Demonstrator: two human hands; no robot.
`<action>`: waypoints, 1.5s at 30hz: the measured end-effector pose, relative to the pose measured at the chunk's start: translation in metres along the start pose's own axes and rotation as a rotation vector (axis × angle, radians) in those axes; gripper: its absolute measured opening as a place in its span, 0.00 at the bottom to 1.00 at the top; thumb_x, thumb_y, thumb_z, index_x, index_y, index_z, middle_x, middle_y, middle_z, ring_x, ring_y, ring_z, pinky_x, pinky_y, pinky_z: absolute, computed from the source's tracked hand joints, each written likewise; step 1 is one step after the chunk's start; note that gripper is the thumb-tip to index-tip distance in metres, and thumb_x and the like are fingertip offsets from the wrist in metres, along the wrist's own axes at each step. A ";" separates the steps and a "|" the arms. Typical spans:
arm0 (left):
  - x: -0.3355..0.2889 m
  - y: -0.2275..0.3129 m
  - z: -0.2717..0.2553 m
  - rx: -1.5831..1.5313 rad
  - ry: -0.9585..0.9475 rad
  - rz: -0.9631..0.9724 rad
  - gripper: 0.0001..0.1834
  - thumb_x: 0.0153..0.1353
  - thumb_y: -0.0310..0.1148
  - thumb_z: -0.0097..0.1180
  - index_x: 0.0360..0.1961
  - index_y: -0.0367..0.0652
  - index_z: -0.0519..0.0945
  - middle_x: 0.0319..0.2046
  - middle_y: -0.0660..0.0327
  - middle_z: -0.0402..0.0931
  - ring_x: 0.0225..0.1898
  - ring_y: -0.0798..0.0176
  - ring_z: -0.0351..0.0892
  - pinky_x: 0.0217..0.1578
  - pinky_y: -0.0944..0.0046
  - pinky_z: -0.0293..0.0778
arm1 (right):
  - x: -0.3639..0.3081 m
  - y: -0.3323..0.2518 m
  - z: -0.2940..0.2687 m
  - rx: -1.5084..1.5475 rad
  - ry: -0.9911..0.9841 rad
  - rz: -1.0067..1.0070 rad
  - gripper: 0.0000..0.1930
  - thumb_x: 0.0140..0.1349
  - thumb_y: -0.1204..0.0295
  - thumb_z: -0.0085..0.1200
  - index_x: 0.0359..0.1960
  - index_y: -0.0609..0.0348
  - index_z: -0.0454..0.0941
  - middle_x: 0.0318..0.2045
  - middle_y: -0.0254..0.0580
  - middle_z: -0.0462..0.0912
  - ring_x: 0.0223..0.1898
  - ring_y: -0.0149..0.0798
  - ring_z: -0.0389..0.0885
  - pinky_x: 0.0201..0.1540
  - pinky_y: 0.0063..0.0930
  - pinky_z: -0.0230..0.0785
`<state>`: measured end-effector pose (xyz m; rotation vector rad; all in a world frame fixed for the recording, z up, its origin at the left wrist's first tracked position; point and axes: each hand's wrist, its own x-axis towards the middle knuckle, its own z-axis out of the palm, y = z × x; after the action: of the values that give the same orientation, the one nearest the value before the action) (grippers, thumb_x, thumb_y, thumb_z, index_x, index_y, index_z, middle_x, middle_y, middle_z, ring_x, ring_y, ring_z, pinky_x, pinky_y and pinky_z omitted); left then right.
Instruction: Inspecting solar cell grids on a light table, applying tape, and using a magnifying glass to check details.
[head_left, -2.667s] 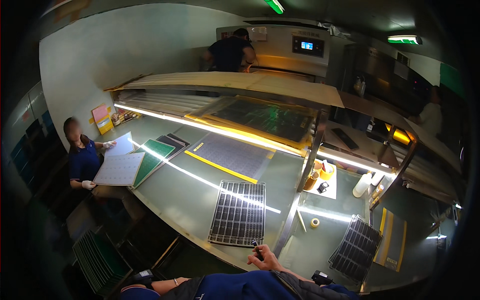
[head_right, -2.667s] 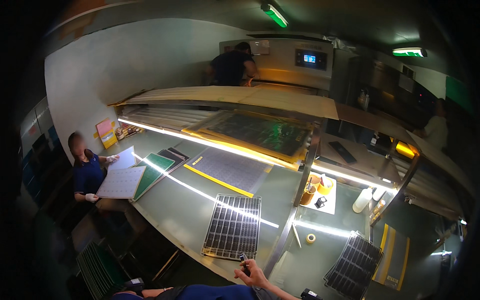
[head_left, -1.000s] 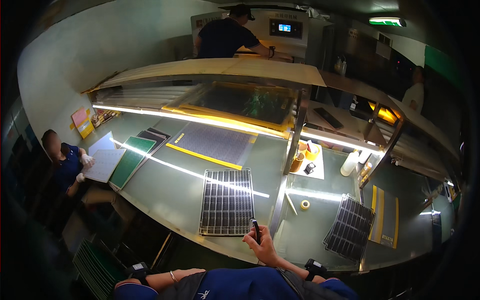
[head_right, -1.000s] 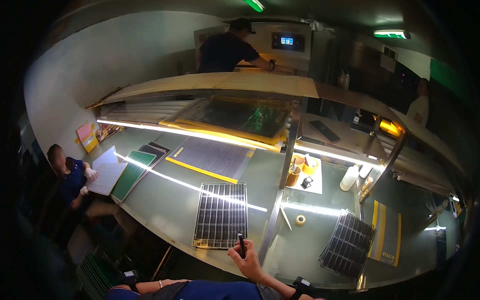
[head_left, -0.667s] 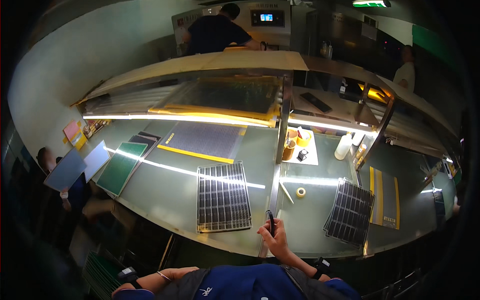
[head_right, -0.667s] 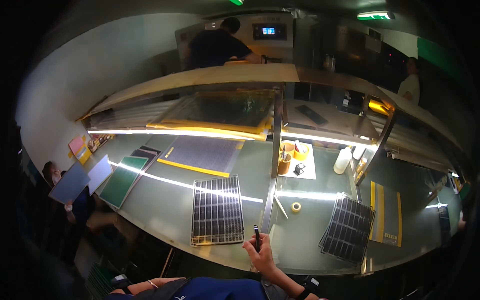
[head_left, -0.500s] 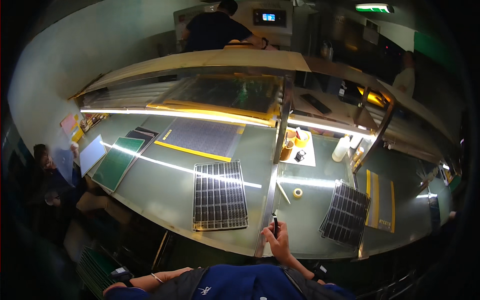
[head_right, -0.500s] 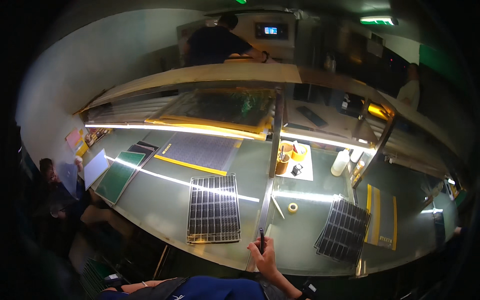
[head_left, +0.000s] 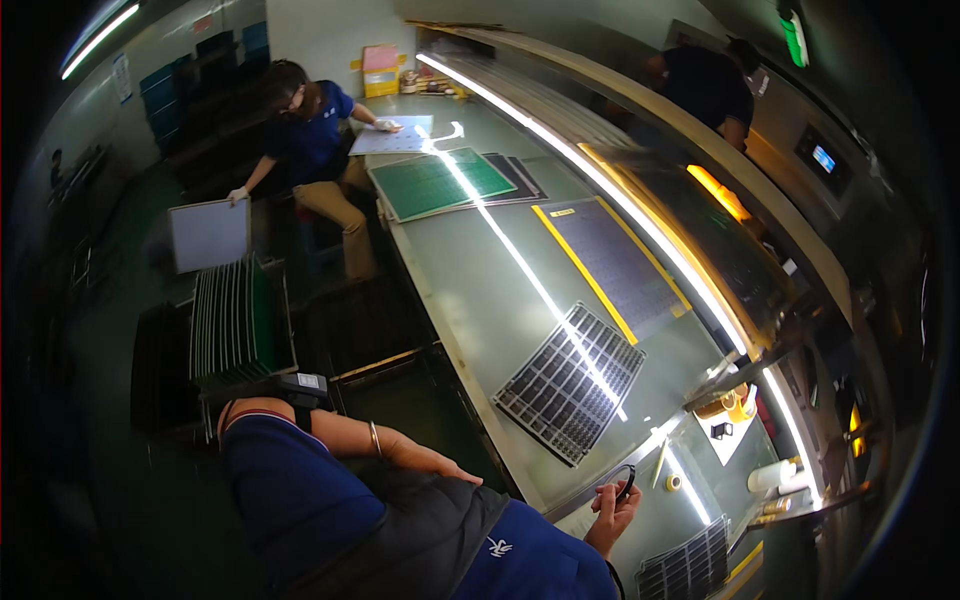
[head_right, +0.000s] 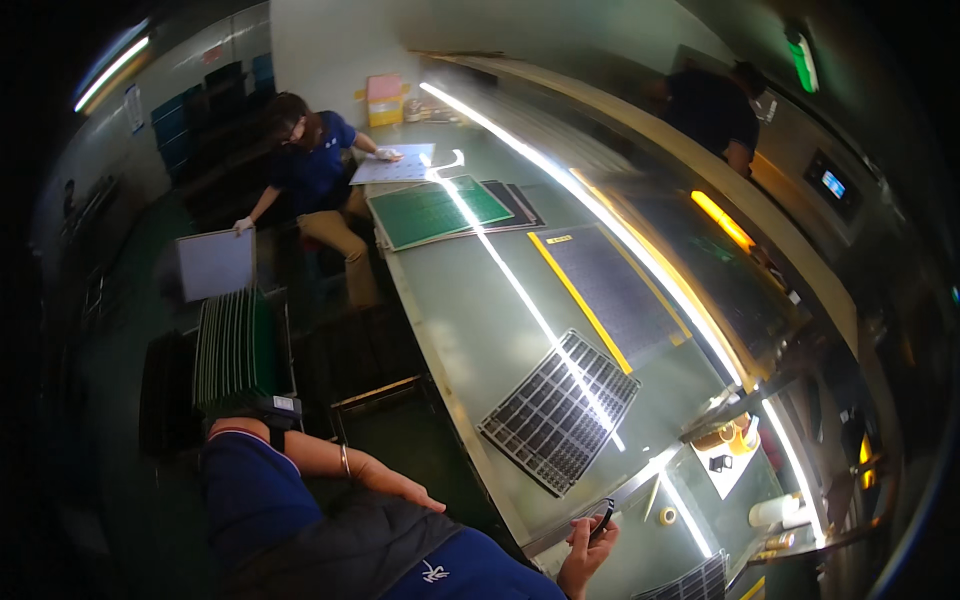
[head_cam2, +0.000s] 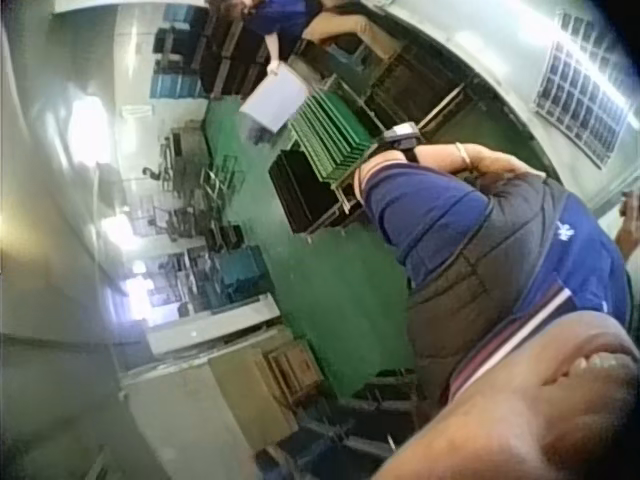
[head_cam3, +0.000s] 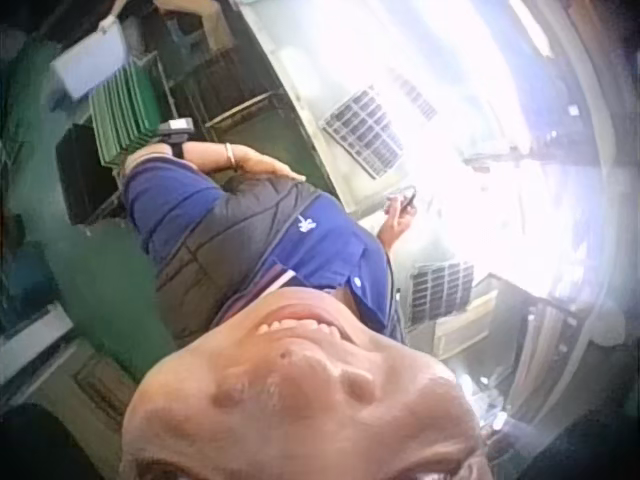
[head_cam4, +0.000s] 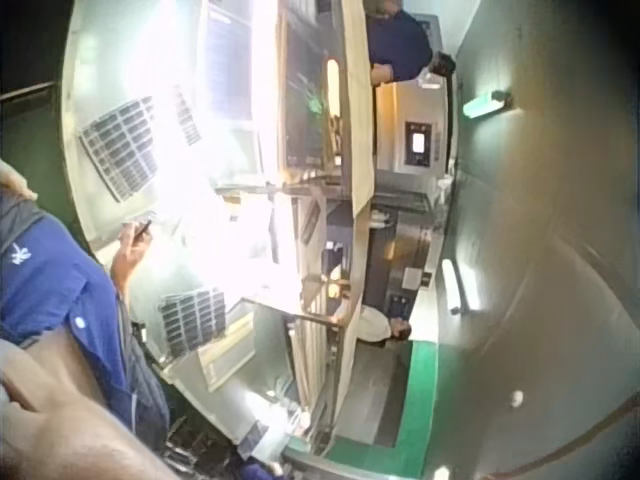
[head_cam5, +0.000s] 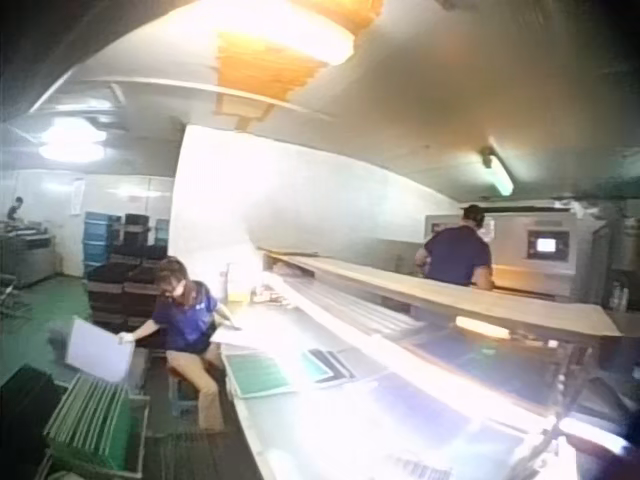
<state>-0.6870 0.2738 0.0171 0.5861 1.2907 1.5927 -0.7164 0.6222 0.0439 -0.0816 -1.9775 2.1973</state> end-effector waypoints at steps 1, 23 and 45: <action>-0.011 0.010 0.000 0.204 -0.029 0.089 0.27 0.70 0.44 0.40 0.65 0.40 0.63 0.65 0.62 0.61 0.66 0.70 0.54 0.67 0.66 0.47 | 0.002 0.002 0.003 -0.006 -0.015 0.008 0.10 0.65 0.73 0.51 0.43 0.60 0.65 0.27 0.40 0.76 0.21 0.23 0.66 0.24 0.16 0.59; 0.151 0.094 0.041 1.030 -0.220 0.475 0.26 0.55 0.27 0.54 0.57 0.40 0.72 0.55 0.50 0.71 0.58 0.49 0.67 0.59 0.53 0.62 | 0.077 -0.019 0.009 -0.106 -0.369 -0.098 0.13 0.65 0.73 0.52 0.46 0.63 0.64 0.28 0.37 0.77 0.25 0.24 0.72 0.27 0.17 0.65; 0.119 0.173 0.014 0.383 0.811 0.650 0.12 0.56 0.24 0.63 0.42 0.36 0.82 0.31 0.62 0.78 0.33 0.73 0.76 0.32 0.75 0.70 | 0.054 -0.089 0.031 0.064 -0.500 -0.275 0.18 0.68 0.64 0.49 0.51 0.67 0.69 0.31 0.40 0.77 0.31 0.25 0.72 0.35 0.17 0.65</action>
<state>-0.7906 0.3910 0.1580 0.6585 2.1954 2.2598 -0.7655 0.6095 0.1397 0.7704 -1.9847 2.2415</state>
